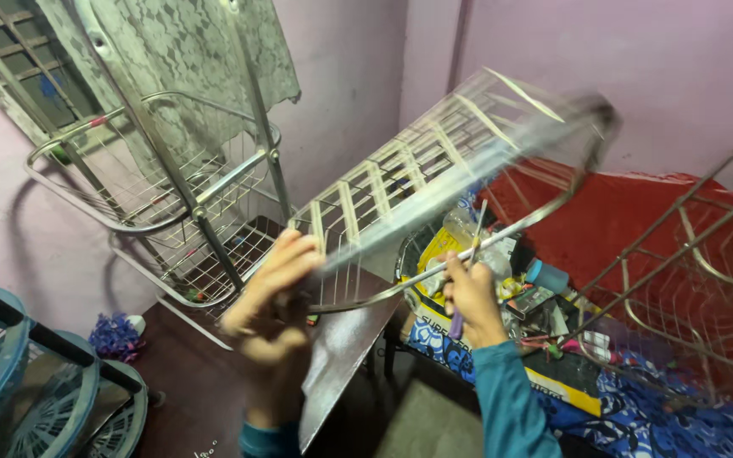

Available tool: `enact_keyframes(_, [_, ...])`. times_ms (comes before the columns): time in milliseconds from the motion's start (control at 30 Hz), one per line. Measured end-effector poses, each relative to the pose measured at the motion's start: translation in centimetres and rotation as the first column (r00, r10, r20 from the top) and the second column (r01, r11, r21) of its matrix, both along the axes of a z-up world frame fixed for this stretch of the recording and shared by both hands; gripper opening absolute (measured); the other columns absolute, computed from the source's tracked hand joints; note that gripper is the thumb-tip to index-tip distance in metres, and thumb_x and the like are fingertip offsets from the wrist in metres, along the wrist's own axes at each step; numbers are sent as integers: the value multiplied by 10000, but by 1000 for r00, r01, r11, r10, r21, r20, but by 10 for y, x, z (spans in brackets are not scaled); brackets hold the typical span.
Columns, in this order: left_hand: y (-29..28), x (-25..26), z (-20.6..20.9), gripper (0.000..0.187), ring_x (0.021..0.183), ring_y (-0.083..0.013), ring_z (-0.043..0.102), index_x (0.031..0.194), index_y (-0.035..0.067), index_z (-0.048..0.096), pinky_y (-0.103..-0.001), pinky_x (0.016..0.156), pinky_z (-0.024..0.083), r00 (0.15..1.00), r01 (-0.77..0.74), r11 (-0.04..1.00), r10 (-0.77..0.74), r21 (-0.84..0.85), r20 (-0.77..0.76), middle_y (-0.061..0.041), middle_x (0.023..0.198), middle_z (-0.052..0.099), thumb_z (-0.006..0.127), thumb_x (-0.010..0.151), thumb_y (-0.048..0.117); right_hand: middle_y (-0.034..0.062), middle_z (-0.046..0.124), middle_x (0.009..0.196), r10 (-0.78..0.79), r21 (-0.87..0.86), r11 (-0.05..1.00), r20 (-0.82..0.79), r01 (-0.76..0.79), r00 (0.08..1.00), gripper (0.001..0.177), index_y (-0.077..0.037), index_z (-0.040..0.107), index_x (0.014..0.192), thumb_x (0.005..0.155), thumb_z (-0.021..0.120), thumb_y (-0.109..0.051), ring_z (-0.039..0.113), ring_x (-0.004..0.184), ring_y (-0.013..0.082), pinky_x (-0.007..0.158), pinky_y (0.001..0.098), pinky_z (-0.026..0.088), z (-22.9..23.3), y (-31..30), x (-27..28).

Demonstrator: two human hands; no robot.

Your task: The person uses a screwdriver to loosen and remove screws from a metal wire rack, detaches a basket section, and then reattaches it by tightening the screws. The person handles the rack and basket while working on a wooden table.

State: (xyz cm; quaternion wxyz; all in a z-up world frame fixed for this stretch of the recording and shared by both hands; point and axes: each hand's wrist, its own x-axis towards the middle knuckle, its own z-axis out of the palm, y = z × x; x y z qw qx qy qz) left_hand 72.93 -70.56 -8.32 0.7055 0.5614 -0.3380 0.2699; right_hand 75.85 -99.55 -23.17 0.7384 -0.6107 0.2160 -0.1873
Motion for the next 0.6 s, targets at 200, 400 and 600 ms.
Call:
enact_keyframes(200, [-49, -49, -9, 150, 1265, -279, 696, 988, 114, 770, -375, 1060, 564, 947, -243, 919, 156, 310, 279, -46, 1138, 766, 755, 868, 26, 29, 519, 771, 240, 384, 890, 65, -246, 969, 343, -28, 599, 1052, 1056, 576, -370, 485, 518, 102, 386, 300, 435, -39, 10, 61])
enact_keyframes(400, [-57, -56, -83, 192, 1255, -258, 677, 1144, 124, 713, -372, 1058, 512, 749, -570, 664, 176, 484, 639, -59, 1238, 732, 660, 963, 159, 23, 533, 783, 377, 327, 831, 262, -450, 888, 319, -41, 607, 1064, 1056, 573, -357, 487, 525, 97, 414, 290, 432, 30, 18, 109])
enact_keyframes(600, [-63, -77, -146, 244, 1234, -258, 669, 1194, 134, 694, -378, 1052, 473, 682, -722, 373, 242, 583, 690, -65, 1297, 711, 606, 967, 140, 14, 530, 780, 444, 226, 826, 306, -517, 842, 312, -38, 640, 1072, 1050, 585, -345, 474, 523, 87, 411, 277, 400, 73, 34, 140])
